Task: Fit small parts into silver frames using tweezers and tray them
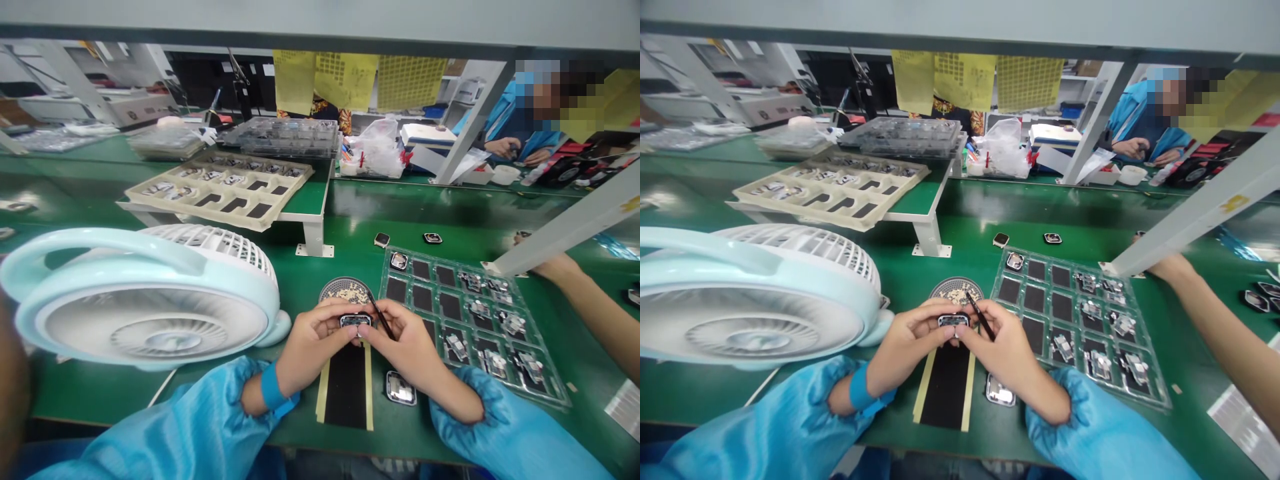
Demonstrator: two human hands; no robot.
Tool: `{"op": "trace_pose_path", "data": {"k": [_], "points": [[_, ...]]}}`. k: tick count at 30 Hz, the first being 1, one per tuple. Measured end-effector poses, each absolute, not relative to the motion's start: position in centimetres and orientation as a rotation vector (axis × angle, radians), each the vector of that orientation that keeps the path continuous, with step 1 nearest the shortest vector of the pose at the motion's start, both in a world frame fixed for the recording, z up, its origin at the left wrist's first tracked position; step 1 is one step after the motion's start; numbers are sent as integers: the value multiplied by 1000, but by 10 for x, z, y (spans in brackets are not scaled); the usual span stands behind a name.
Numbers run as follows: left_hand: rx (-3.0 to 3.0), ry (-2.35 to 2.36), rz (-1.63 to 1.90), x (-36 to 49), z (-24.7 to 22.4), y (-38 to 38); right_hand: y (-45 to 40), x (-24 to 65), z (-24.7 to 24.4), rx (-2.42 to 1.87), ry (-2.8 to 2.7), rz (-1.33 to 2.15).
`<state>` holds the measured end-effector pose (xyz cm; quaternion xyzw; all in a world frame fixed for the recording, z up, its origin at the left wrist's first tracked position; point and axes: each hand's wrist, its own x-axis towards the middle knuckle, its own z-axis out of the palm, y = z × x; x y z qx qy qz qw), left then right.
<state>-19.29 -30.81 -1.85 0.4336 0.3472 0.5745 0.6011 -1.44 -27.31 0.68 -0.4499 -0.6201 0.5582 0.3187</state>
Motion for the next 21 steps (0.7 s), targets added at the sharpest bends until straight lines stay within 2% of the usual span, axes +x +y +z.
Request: {"op": "trace_pose_path", "data": {"k": [7,15,21], "points": [[1059,939,1204,-187,-13,-312,-275,-18,12,-1245,-1691,1315],[1154,1076,1259,-187,-16,-312,-270,-13,4,-1190,-1821,1276],[1692,1289,1299,-193,-19,-313,-257,4,19,-918,-2075,764]]}}
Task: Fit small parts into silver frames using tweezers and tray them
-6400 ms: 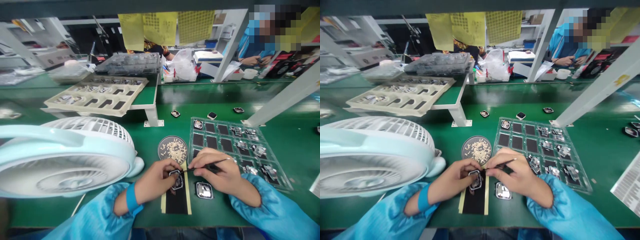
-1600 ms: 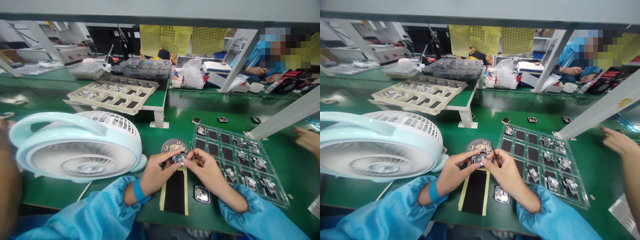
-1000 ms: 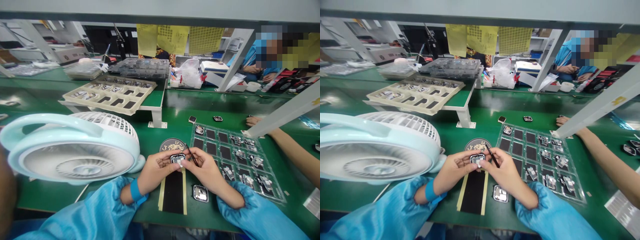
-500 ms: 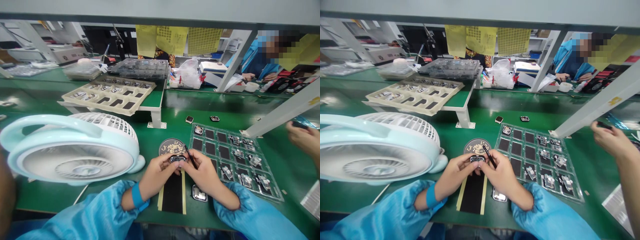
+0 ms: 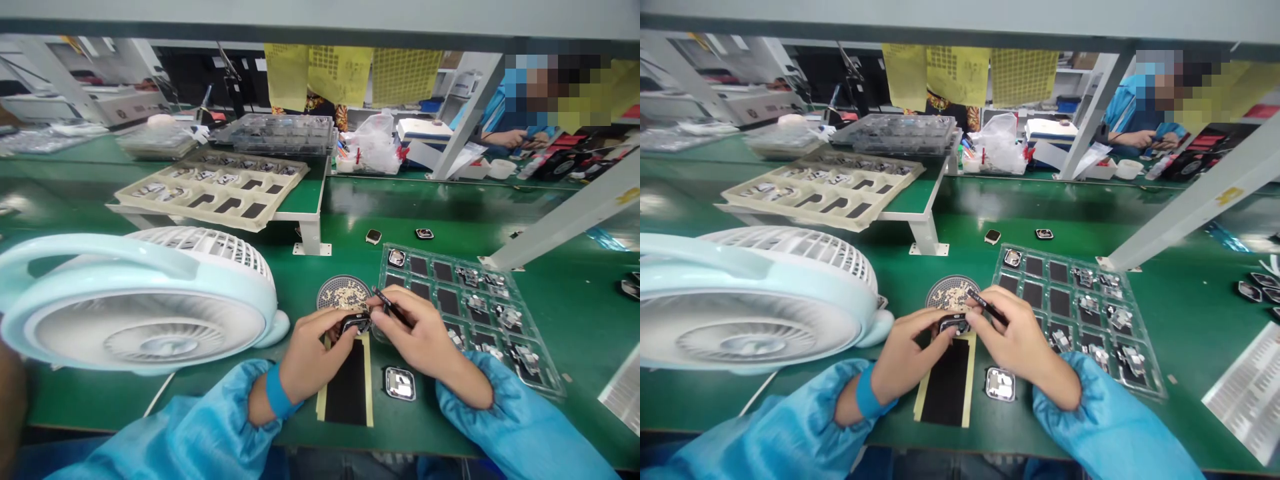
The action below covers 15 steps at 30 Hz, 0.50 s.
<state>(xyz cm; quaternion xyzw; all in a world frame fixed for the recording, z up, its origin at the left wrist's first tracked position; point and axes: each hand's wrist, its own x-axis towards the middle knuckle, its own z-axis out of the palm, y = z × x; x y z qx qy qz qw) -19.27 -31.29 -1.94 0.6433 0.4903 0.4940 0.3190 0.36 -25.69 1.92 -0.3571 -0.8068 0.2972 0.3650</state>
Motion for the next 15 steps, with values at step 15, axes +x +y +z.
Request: {"op": "trace_pose_path", "data": {"k": [15], "points": [[1796,1315,1294,-194,-21,-313,-256,9,0,-575,-2294,479]]}}
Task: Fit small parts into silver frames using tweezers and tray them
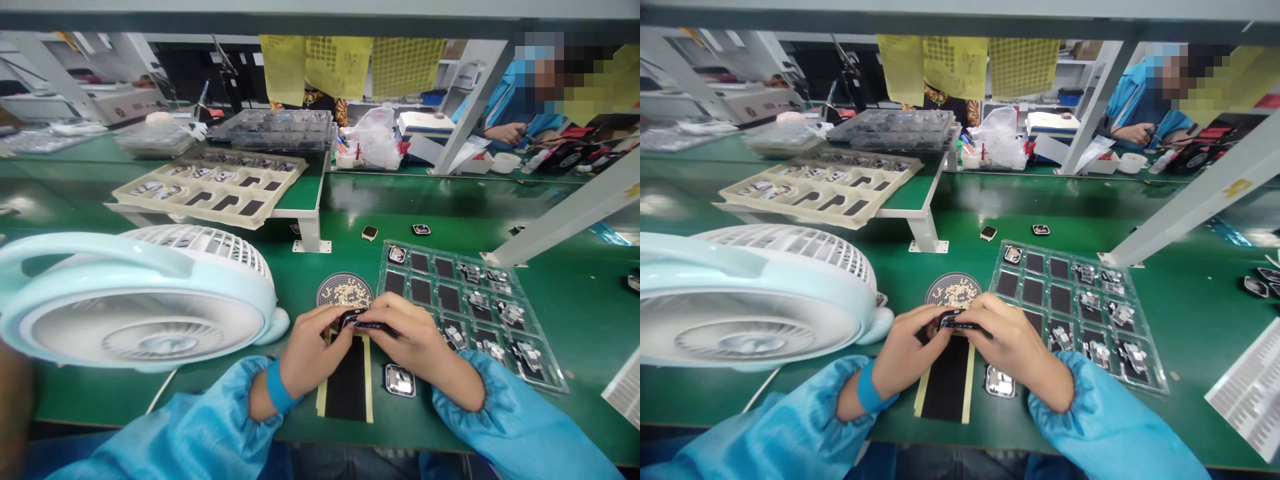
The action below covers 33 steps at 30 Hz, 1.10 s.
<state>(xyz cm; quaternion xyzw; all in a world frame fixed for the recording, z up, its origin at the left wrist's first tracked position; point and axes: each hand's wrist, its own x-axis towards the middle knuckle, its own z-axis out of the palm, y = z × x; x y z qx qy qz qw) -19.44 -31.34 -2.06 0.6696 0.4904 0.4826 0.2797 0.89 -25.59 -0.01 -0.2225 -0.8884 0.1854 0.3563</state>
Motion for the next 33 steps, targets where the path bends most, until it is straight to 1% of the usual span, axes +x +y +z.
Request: {"op": "trace_pose_path", "data": {"k": [7,11,15,17,21,25,29,31,33], "points": [[1810,1351,1271,-194,-21,-310,-253,8,5,-659,-2415,607],[1718,1426,1272,-199,-25,-305,-237,3,12,-759,-2293,737],[1615,1431,1305,-203,-35,-298,-218,2,14,-1023,-2423,542],[1558,1427,1321,-202,-38,-296,-216,0,13,-1059,-2417,532],[1397,1268,1359,-196,-34,-296,-226,-5,16,-931,-2257,843],[1277,1155,1359,-191,-23,-289,-223,-6,24,-1033,-2168,1024],[1209,1127,1339,-187,-21,-271,-180,-8,32,-1055,-2309,1201],[1225,1254,1401,-184,-23,-266,-145,-13,37,-1122,-2337,1123],[1257,1416,1467,-184,-26,-267,-105,-23,41,-1245,-2301,949]]}}
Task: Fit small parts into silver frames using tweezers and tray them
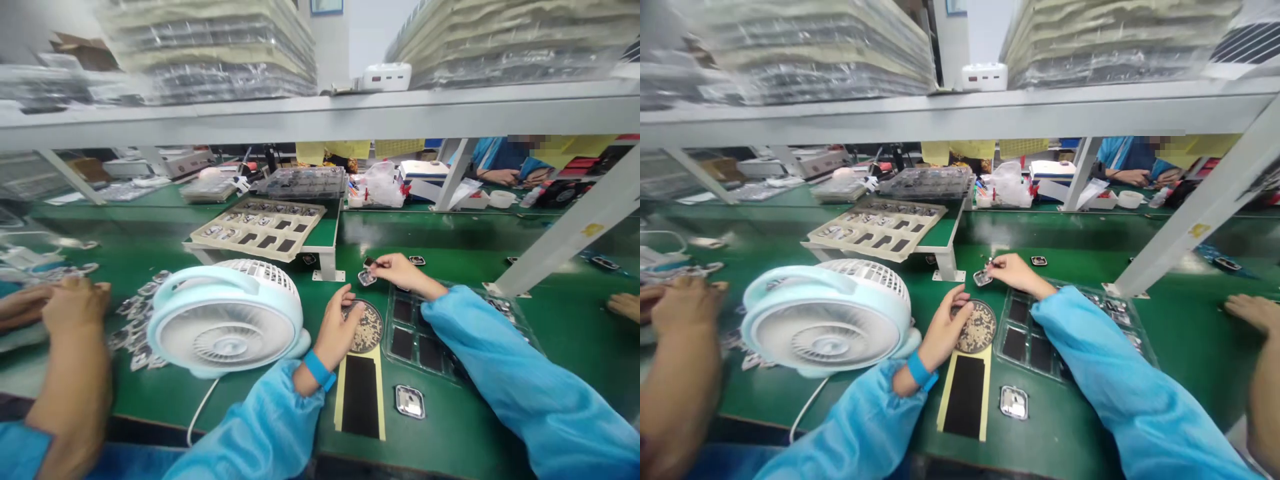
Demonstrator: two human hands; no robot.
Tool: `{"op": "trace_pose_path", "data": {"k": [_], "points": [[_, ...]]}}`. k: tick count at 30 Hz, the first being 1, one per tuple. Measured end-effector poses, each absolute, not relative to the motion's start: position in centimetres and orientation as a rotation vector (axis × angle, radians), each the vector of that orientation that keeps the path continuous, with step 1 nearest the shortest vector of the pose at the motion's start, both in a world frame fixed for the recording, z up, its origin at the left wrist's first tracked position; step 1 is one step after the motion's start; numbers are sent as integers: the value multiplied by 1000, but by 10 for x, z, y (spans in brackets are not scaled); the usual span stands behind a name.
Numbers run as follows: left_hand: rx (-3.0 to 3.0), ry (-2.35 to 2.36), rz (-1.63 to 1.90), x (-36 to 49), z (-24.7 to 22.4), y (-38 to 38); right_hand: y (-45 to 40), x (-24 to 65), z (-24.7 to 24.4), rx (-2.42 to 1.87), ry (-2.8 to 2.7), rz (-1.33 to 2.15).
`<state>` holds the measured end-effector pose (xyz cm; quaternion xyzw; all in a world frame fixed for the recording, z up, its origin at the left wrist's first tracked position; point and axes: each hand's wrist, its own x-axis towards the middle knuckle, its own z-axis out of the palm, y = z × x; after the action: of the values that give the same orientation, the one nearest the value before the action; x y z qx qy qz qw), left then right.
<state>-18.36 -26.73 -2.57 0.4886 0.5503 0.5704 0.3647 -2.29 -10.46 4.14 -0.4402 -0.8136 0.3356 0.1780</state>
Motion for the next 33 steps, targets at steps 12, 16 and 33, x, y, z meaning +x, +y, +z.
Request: {"op": "trace_pose_path", "data": {"k": [12,16,33], "points": [[1513,1568,1409,-187,-21,-293,-52,-44,21,-1517,-2446,323],[1439,1533,1463,-175,-18,-281,-62,-39,15,-1523,-2451,293],[285,2193,1878,-217,0,-159,-84,-12,42,-1441,-2362,507]]}}
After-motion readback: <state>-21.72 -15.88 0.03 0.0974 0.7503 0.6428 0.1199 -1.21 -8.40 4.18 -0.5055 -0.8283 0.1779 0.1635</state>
